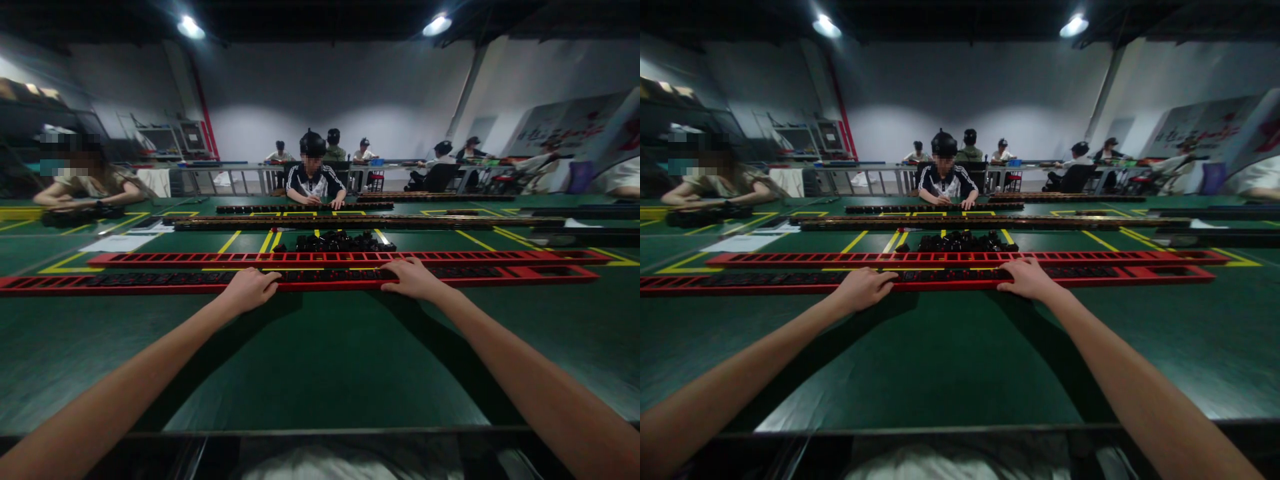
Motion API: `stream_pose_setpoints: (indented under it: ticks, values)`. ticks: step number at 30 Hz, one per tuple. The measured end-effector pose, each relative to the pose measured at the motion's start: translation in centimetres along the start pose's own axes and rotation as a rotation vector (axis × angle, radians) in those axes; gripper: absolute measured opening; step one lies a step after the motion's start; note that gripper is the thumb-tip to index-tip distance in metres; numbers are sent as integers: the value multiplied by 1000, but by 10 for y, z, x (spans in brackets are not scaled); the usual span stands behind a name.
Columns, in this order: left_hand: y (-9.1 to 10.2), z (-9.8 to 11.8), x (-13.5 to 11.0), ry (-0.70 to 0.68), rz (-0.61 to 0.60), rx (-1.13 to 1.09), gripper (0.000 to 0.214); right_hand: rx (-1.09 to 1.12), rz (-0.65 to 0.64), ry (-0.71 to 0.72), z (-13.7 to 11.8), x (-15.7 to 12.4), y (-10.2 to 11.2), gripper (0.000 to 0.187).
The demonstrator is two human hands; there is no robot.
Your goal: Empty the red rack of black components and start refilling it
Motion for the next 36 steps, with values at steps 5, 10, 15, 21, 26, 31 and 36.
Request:
stream_pose_setpoints:
  ticks: [5, 10, 15, 21, 26, 31, 36]
  values:
    - [3, -2, -2, 29, -5, 33, 43, 0, -15, 11, 4, 1, 4, 58]
    - [-1, -7, -4, 50, -23, 26, 46, 16, -24, -32, 27, -4, 5, 58]
    - [-7, -5, -3, 20, -31, -41, 49, 53, -26, -122, 55, -8, 0, 58]
    - [-6, 2, 0, -2, -29, -42, 51, 97, -50, -138, 59, -7, -2, 64]
    - [-2, -3, 0, 59, -54, -37, 49, 114, -33, -140, 60, -5, -5, 63]
    - [2, -9, -1, 105, -51, -72, 47, 115, -22, -152, 57, -6, -3, 62]
    - [5, -8, -2, 108, -24, -63, 45, 97, -60, -178, 53, -7, -1, 66]
Point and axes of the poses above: each hand's wrist, its own x-axis towards the middle knuckle, its own y-axis out of the back of the hand, z = x × y, the point moved 3 cm from there along x, towards the middle knuckle, and after that the axes turned 2 degrees about x, right-handed, at the moved point
